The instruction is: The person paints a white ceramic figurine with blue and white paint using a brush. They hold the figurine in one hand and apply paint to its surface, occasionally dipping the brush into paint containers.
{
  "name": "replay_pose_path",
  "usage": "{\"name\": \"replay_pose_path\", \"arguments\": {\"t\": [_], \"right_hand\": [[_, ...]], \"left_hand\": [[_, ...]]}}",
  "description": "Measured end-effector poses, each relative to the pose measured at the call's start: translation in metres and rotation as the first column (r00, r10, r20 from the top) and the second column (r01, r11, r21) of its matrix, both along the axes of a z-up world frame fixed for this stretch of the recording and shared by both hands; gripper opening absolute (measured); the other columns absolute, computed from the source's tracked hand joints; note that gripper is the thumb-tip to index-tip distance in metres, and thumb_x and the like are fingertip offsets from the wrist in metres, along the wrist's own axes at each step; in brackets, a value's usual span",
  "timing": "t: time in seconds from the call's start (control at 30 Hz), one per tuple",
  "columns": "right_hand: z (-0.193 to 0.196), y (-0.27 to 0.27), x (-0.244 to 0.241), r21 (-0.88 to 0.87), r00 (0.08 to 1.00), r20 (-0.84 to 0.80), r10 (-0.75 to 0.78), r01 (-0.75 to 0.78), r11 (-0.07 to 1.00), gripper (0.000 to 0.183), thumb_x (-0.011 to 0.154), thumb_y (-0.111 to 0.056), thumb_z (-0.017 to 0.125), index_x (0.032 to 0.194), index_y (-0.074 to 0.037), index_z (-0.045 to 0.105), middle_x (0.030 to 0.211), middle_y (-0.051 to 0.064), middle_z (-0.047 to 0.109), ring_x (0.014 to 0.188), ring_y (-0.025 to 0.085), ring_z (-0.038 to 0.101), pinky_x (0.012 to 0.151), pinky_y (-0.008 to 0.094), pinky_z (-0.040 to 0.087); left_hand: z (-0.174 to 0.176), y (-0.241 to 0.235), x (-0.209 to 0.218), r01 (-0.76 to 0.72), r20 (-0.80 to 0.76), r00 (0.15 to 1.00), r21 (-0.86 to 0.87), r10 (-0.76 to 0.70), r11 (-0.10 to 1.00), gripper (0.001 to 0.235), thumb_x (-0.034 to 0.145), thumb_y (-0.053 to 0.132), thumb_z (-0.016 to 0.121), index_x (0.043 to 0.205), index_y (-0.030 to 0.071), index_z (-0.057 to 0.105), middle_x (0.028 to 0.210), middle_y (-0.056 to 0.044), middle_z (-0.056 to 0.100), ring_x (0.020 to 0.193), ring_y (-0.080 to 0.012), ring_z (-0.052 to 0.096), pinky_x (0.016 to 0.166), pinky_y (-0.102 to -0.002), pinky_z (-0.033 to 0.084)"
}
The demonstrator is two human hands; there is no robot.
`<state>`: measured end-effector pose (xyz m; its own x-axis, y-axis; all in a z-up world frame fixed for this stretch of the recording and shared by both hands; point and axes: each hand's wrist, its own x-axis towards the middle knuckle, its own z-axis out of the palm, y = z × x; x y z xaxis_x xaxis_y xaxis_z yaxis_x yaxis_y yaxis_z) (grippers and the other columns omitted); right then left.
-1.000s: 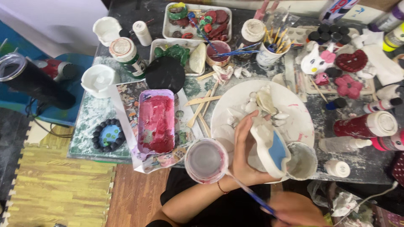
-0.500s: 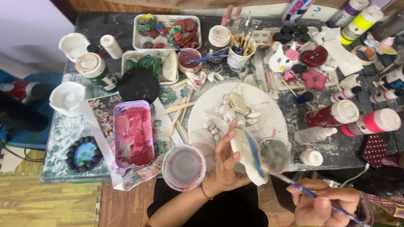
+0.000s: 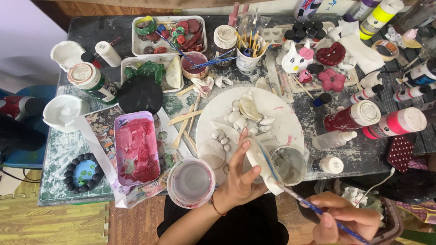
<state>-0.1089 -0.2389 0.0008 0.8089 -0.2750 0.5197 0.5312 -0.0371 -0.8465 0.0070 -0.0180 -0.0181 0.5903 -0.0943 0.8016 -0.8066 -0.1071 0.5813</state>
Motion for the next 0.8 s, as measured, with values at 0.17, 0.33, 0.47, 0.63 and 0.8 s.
{"name": "replay_pose_path", "arguments": {"t": [0.17, 0.33, 0.47, 0.63, 0.8], "right_hand": [[0.004, 0.0, -0.006, 0.068, 1.0, 0.01, 0.003, -0.003, 0.998, 0.028, 0.106, -0.002, 0.064, 0.117, -0.002, 0.039, 0.098, 0.03, 0.067, 0.094, 0.033, 0.073, 0.086, 0.047, 0.066], [0.007, -0.021, -0.011, -0.122, 0.998, -0.064, 0.009, -0.017, 0.992, 0.021, 0.104, -0.01, 0.064, 0.11, -0.003, 0.045, 0.098, 0.03, 0.069, 0.082, 0.031, 0.072, 0.07, 0.043, 0.064], [0.001, -0.028, 0.0, -0.099, 0.976, 0.074, 0.204, -0.196, 0.976, 0.025, 0.102, -0.02, 0.067, 0.11, -0.006, 0.049, 0.107, 0.026, 0.072, 0.08, 0.024, 0.076, 0.06, 0.035, 0.061], [0.012, -0.015, -0.016, -0.378, 0.992, -0.062, -0.113, 0.081, 0.922, 0.018, 0.1, -0.026, 0.065, 0.096, -0.011, 0.059, 0.087, 0.019, 0.073, 0.056, 0.02, 0.065, 0.05, 0.034, 0.052], [0.017, -0.011, -0.001, -0.439, 0.998, 0.052, -0.027, 0.047, 0.897, 0.03, 0.101, -0.03, 0.064, 0.098, -0.004, 0.05, 0.078, 0.014, 0.069, 0.052, 0.016, 0.06, 0.04, 0.03, 0.049]], "left_hand": [[0.0, 0.001, 0.0, 0.001, 0.015, 1.0, 0.02, -0.001, 1.0, 0.123, 0.077, 0.012, 0.1, 0.164, 0.036, 0.018, 0.166, -0.013, 0.013, 0.157, -0.0547, 0.021, 0.131, -0.073, 0.028], [-0.006, 0.0, -0.001, 0.01, 0.016, 1.0, 0.041, -0.01, 0.999, 0.122, 0.077, 0.007, 0.098, 0.164, 0.037, 0.018, 0.167, -0.012, 0.013, 0.158, -0.0544, 0.019, 0.13, -0.073, 0.026], [-0.006, 0.0, -0.001, 0.006, 0.013, 1.0, 0.055, -0.006, 0.998, 0.121, 0.077, 0.007, 0.097, 0.163, 0.038, 0.019, 0.167, -0.013, 0.013, 0.158, -0.0554, 0.02, 0.129, -0.073, 0.027], [-0.005, -0.001, -0.001, -0.012, -0.012, 1.0, 0.068, 0.013, 0.998, 0.119, 0.078, 0.008, 0.098, 0.163, 0.038, 0.019, 0.166, -0.013, 0.014, 0.157, -0.0563, 0.019, 0.127, -0.072, 0.027], [-0.005, 0.0, -0.001, 0.001, -0.016, 1.0, 0.072, 0.0, 0.997, 0.117, 0.078, 0.009, 0.097, 0.162, 0.037, 0.02, 0.166, -0.014, 0.014, 0.157, -0.0566, 0.019, 0.127, -0.071, 0.027]]}}
